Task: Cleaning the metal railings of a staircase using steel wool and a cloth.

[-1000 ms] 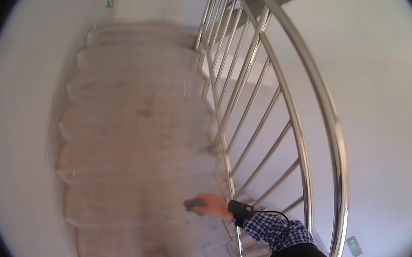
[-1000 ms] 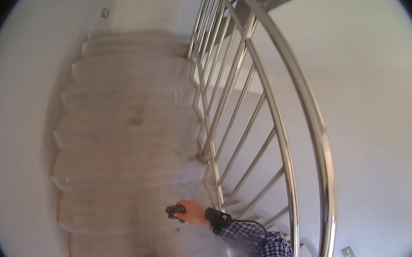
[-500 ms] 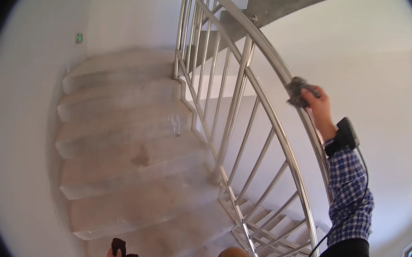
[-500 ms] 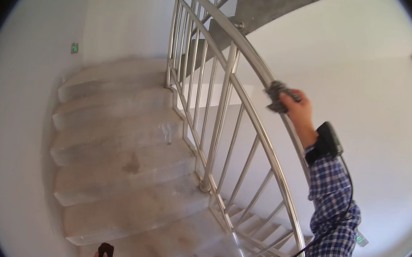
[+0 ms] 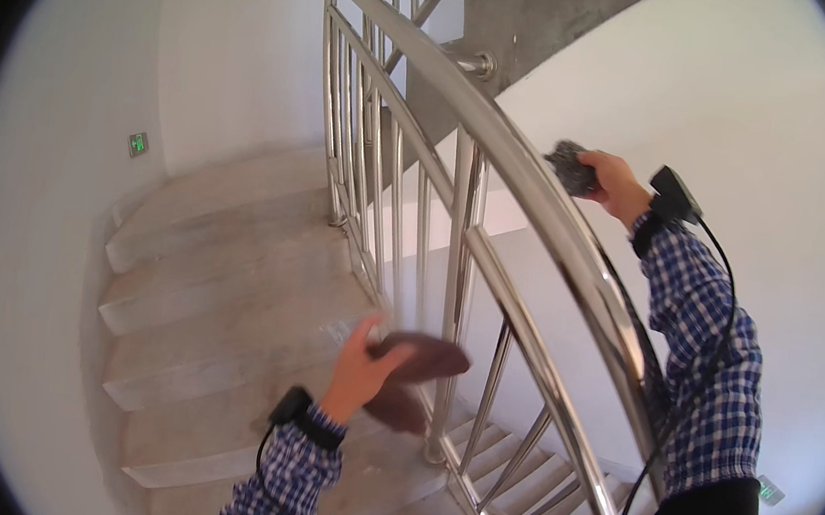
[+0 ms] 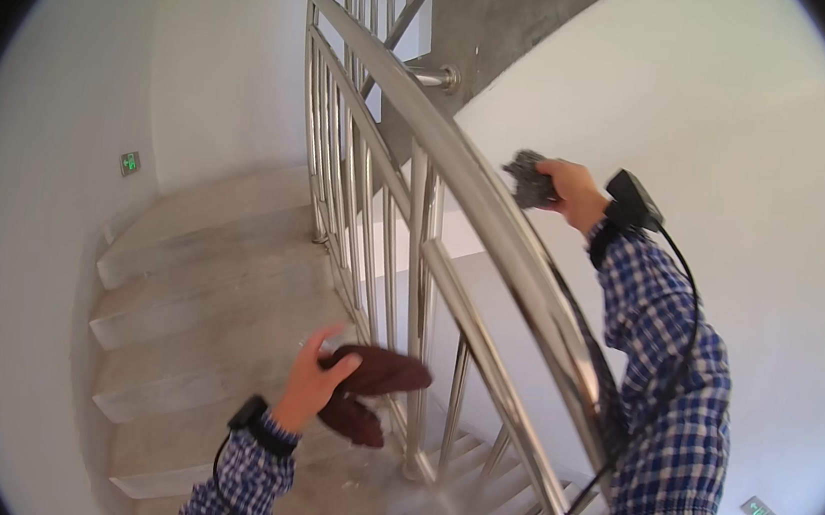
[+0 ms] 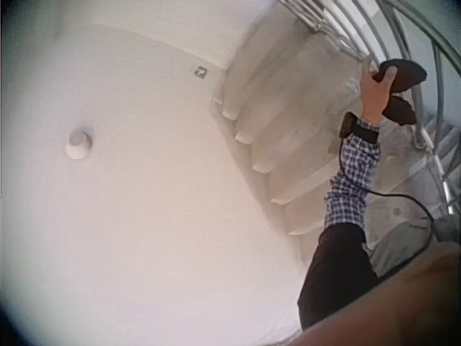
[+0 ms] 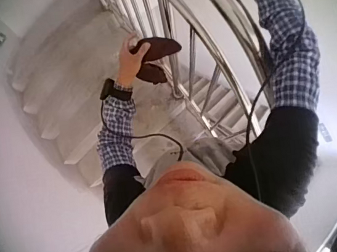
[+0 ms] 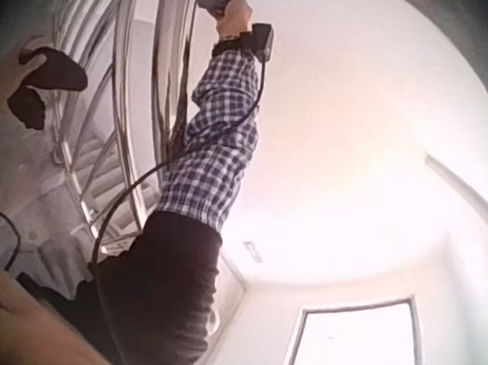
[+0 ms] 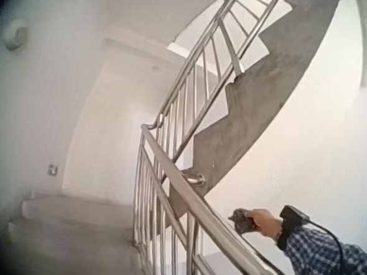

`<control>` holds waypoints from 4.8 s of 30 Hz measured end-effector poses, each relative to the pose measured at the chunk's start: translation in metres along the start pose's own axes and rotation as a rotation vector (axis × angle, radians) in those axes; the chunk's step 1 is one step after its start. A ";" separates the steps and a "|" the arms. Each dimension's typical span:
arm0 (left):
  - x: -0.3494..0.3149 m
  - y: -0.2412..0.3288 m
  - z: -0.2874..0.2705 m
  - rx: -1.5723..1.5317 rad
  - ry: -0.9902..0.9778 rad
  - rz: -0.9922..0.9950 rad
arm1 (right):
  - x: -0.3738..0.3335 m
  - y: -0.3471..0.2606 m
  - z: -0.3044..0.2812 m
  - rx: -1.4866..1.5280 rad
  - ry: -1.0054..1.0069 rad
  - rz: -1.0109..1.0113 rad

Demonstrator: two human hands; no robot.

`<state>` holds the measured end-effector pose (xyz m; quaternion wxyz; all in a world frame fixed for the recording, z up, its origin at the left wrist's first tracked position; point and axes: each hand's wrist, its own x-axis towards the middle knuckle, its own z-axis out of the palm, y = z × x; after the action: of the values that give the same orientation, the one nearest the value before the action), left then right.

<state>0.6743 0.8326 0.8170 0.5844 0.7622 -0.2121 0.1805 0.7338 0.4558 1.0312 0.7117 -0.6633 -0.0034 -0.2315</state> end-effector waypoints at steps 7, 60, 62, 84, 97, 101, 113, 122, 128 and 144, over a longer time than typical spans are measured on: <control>0.037 0.095 0.116 0.533 -0.420 0.538 | -0.002 -0.019 0.053 0.259 -0.502 0.056; 0.023 0.060 0.123 0.466 -0.317 0.391 | -0.133 -0.011 0.053 -0.195 -0.425 -0.153; 0.027 0.063 0.117 0.449 -0.305 0.397 | -0.152 -0.010 0.045 -0.144 -0.455 -0.213; 0.007 0.054 0.156 0.067 -0.469 0.056 | -0.083 0.061 0.034 0.149 -0.523 -0.346; 0.016 0.041 0.125 0.297 -0.480 0.371 | -0.208 0.088 -0.032 0.002 -0.612 -0.852; 0.030 0.000 0.138 0.548 -0.340 0.816 | -0.177 0.056 -0.012 -0.446 -0.484 -1.133; 0.029 -0.005 0.105 -0.867 -0.229 -0.466 | -0.162 0.045 -0.097 -0.430 -0.633 -0.442; -0.011 -0.080 0.137 -1.410 -0.152 -0.808 | -0.200 0.087 -0.176 -0.395 -0.151 0.098; 0.001 -0.128 0.108 -0.639 -0.257 -0.705 | -0.215 0.100 -0.158 -0.207 0.165 0.199; 0.260 0.016 0.108 -1.552 -0.266 -0.053 | -0.201 0.098 -0.146 -0.333 0.305 0.112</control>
<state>0.8887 0.6950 0.9389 0.9234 0.1564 -0.3274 -0.1257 0.5426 0.3846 0.8588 0.5966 -0.7280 0.1792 -0.2864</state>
